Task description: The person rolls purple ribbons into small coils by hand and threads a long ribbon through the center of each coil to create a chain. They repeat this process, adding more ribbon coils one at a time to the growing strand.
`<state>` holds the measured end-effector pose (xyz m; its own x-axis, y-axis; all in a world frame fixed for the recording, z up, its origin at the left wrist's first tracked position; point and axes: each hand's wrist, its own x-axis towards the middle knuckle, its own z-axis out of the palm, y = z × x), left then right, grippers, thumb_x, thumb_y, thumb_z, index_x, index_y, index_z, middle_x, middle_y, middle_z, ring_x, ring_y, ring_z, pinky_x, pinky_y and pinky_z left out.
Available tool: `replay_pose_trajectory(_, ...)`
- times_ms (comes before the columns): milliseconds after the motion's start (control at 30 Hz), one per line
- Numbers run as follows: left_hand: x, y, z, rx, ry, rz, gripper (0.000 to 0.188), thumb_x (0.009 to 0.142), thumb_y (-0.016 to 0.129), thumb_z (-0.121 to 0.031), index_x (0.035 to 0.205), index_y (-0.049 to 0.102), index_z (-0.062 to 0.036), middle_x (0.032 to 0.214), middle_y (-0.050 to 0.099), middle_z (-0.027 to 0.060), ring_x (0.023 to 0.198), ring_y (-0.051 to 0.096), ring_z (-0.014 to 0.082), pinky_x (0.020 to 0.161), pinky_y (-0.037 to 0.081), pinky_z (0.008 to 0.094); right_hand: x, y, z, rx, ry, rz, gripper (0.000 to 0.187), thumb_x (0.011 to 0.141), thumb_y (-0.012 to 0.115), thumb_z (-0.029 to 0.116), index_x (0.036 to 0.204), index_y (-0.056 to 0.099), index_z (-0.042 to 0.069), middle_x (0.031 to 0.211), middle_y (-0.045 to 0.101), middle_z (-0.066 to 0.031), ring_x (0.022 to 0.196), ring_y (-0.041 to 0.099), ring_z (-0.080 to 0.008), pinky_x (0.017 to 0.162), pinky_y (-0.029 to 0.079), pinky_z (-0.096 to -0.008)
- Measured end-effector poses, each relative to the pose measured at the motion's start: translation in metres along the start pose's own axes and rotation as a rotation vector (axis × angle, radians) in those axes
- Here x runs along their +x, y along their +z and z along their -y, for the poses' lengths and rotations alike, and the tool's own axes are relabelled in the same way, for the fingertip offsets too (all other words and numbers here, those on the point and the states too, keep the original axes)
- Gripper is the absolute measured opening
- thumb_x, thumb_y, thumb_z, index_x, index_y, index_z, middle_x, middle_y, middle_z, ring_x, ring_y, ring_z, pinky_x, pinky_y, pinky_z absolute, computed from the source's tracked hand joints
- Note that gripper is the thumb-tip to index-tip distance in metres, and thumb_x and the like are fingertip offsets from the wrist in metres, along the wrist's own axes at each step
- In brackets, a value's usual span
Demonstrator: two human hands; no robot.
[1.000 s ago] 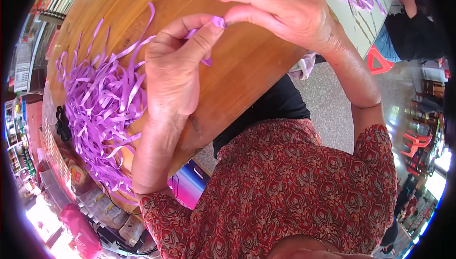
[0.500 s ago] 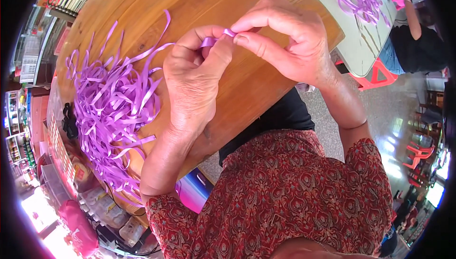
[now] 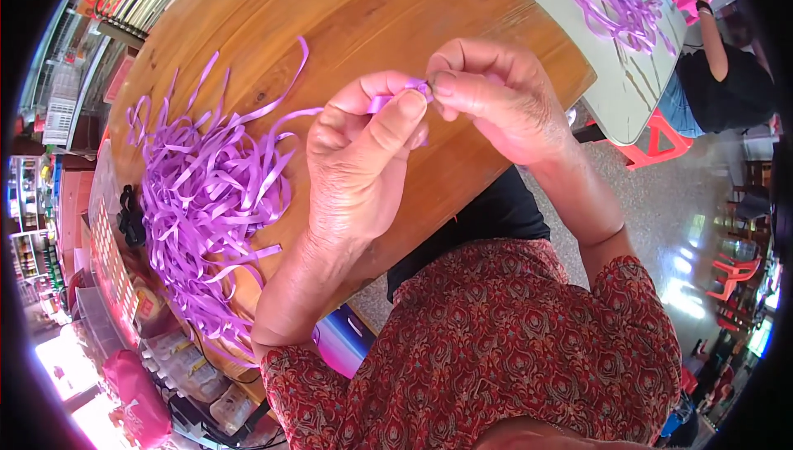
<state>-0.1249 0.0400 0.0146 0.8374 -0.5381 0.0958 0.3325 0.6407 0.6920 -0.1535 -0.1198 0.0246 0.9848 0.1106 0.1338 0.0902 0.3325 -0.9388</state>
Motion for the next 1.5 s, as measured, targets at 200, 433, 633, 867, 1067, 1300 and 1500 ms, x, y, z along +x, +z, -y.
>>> replay_pose_trajectory(200, 0.000, -0.004, -0.002, 0.110, 0.002, 0.015, 0.016, 0.083, 0.065, -0.006, 0.099, 0.062, -0.0021, 0.084, 0.060, 0.0002, 0.071, 0.052, 0.0065, 0.062, 0.047, 0.0225, -0.003, -0.001, -0.002, -0.512, -0.422, -0.076, 0.008, 0.082, 0.060, 0.000, 0.090, 0.058, -0.002, 0.077, 0.055, -0.0027, 0.072, 0.052, -0.0116, 0.066, 0.040, -0.0250)
replay_pose_trajectory(433, -0.001, -0.003, 0.000, 0.192, 0.030, -0.039, 0.017, 0.083, 0.065, -0.006, 0.099, 0.063, -0.0034, 0.087, 0.062, 0.0012, 0.078, 0.058, 0.0086, 0.062, 0.051, 0.0229, -0.001, -0.006, 0.009, -0.892, -0.844, -0.029, 0.020, 0.075, 0.063, -0.007, 0.093, 0.063, -0.002, 0.080, 0.061, -0.0088, 0.071, 0.056, -0.0196, 0.064, 0.042, -0.0289)
replay_pose_trajectory(633, -0.001, -0.006, 0.001, 0.226, 0.024, -0.020, 0.016, 0.082, 0.066, -0.005, 0.098, 0.063, -0.0033, 0.087, 0.063, 0.0021, 0.080, 0.059, 0.0093, 0.062, 0.052, 0.0234, -0.004, -0.008, 0.011, -0.821, -0.747, 0.007, 0.017, 0.073, 0.065, -0.007, 0.089, 0.065, 0.000, 0.078, 0.061, -0.0080, 0.071, 0.056, -0.0194, 0.063, 0.042, -0.0298)
replay_pose_trajectory(867, 0.000, -0.012, 0.005, 0.192, -0.008, 0.012, 0.016, 0.081, 0.066, -0.003, 0.097, 0.064, -0.0030, 0.086, 0.063, 0.0025, 0.080, 0.059, 0.0094, 0.061, 0.051, 0.0235, -0.003, -0.011, 0.007, -0.701, -0.625, 0.022, 0.010, 0.074, 0.064, -0.006, 0.082, 0.062, 0.000, 0.075, 0.059, -0.0066, 0.070, 0.055, -0.0173, 0.063, 0.042, -0.0288)
replay_pose_trajectory(1067, -0.001, -0.002, 0.001, 0.255, 0.004, -0.009, 0.017, 0.081, 0.066, -0.002, 0.097, 0.064, -0.0033, 0.089, 0.064, 0.0035, 0.079, 0.059, 0.0094, 0.060, 0.051, 0.0236, -0.005, -0.014, -0.005, -0.445, -0.531, -0.044, 0.009, 0.079, 0.061, -0.004, 0.087, 0.059, 0.000, 0.080, 0.057, -0.0065, 0.075, 0.054, -0.0145, 0.067, 0.042, -0.0265)
replay_pose_trajectory(1300, 0.000, -0.008, 0.004, 0.215, 0.002, -0.041, 0.015, 0.080, 0.067, -0.002, 0.095, 0.065, -0.0028, 0.087, 0.063, 0.0021, 0.076, 0.057, 0.0081, 0.059, 0.049, 0.0218, -0.010, -0.017, -0.013, -0.294, -0.361, -0.132, 0.005, 0.084, 0.060, 0.001, 0.089, 0.059, 0.000, 0.084, 0.057, -0.0051, 0.080, 0.052, -0.0114, 0.070, 0.042, -0.0242)
replay_pose_trajectory(1500, 0.001, -0.012, 0.005, 0.231, -0.036, -0.047, 0.012, 0.081, 0.066, -0.003, 0.093, 0.065, -0.0028, 0.082, 0.061, 0.0000, 0.070, 0.052, 0.0055, 0.059, 0.046, 0.0205, -0.015, -0.020, -0.012, -0.369, -0.321, -0.139, 0.004, 0.085, 0.059, 0.002, 0.088, 0.059, 0.001, 0.084, 0.057, -0.0043, 0.079, 0.052, -0.0108, 0.069, 0.041, -0.0236)
